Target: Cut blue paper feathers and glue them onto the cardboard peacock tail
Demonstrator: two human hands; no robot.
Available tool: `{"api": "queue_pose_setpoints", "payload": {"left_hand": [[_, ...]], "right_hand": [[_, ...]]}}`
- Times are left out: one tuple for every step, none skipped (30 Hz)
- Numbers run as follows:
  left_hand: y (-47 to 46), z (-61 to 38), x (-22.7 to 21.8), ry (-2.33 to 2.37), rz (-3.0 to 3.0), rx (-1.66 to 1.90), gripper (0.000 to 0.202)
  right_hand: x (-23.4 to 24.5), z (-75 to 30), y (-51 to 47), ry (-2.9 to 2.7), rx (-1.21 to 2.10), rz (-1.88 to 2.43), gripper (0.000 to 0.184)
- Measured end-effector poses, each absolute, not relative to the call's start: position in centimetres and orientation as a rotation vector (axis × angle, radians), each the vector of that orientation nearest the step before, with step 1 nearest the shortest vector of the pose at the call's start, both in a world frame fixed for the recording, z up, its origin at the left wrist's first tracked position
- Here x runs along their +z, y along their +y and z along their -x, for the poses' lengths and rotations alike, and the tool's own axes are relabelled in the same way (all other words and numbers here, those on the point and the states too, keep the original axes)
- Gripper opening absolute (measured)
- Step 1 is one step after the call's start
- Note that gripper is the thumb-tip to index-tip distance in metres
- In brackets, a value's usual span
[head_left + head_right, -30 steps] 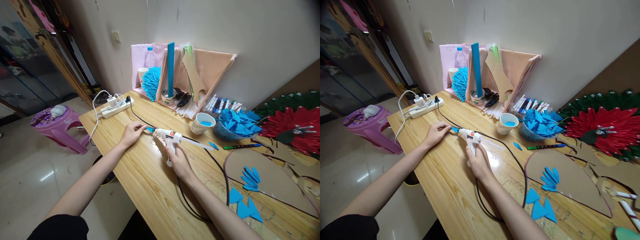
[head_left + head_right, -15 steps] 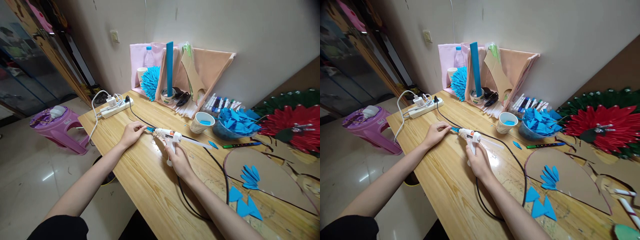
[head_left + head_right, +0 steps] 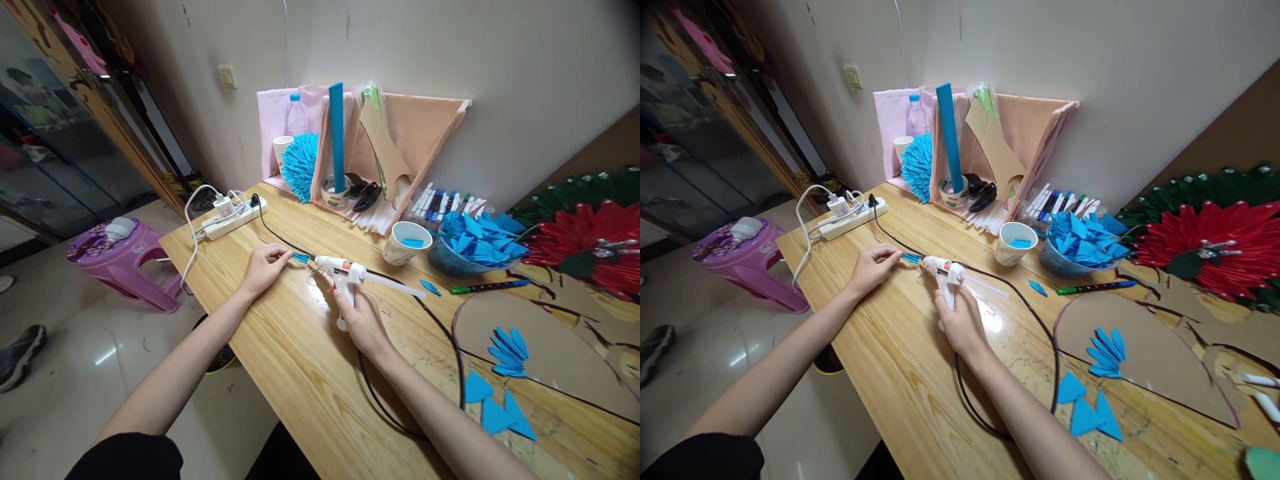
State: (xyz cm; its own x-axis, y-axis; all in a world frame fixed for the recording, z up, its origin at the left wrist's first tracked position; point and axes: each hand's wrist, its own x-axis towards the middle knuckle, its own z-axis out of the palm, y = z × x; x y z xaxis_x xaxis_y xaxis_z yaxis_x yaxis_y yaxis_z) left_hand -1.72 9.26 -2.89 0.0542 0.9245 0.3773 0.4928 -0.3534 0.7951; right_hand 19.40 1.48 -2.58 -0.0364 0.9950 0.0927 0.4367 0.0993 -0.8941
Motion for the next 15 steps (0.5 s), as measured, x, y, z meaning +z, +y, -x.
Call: {"api": "queue_pose_setpoints", "payload": {"left_hand": [[9.34,1.77,-3.01,1.438,-1.858,1.249,0.024],[9.42,1.81,-3.10,1.461,-1.837,1.254,0.025],[9.48,1.83,-3.18,1.482,-1.815,1.260,0.025],[9.51,1.84,-3.23,1.497,-1.797,1.264,0.026],[9.53,1.84,-3.25,1.505,-1.784,1.266,0.026],[9.53,1.82,-3.25,1.506,-1.778,1.264,0.027],[9.50,1.78,-3.23,1.500,-1.779,1.260,0.027],[9.47,1.74,-3.20,1.492,-1.785,1.255,0.027],[9.44,1.70,-3.17,1.481,-1.793,1.249,0.026],[9.40,1.67,-3.14,1.469,-1.801,1.243,0.026],[9.37,1.64,-3.11,1.458,-1.807,1.238,0.025],[9.35,1.61,-3.09,1.449,-1.811,1.235,0.025],[9.33,1.60,-3.08,1.441,-1.811,1.234,0.025],[9.32,1.59,-3.07,1.437,-1.809,1.237,0.024],[9.31,1.58,-3.06,1.436,-1.806,1.241,0.024]], "right_hand": [[-2.61,-19.43,1.44,-1.576,0.905,1.448,0.033],[-2.65,-19.47,1.39,-1.568,0.917,1.442,0.034],[-2.69,-19.50,1.34,-1.569,0.928,1.432,0.035],[-2.73,-19.52,1.30,-1.579,0.934,1.419,0.036],[-2.78,-19.53,1.27,-1.594,0.931,1.410,0.036],[-2.83,-19.54,1.25,-1.610,0.922,1.407,0.035],[-2.90,-19.53,1.24,-1.626,0.910,1.407,0.035],[-2.97,-19.53,1.24,-1.638,0.899,1.409,0.034],[-3.05,-19.53,1.26,-1.645,0.894,1.412,0.034],[-3.12,-19.53,1.28,-1.651,0.894,1.415,0.034],[-3.17,-19.52,1.30,-1.656,0.895,1.418,0.033],[-3.22,-19.52,1.32,-1.660,0.897,1.420,0.033],[-3.24,-19.52,1.34,-1.664,0.899,1.422,0.033],[-3.24,-19.52,1.36,-1.669,0.899,1.425,0.032],[-3.22,-19.51,1.37,-1.672,0.894,1.428,0.032]]}}
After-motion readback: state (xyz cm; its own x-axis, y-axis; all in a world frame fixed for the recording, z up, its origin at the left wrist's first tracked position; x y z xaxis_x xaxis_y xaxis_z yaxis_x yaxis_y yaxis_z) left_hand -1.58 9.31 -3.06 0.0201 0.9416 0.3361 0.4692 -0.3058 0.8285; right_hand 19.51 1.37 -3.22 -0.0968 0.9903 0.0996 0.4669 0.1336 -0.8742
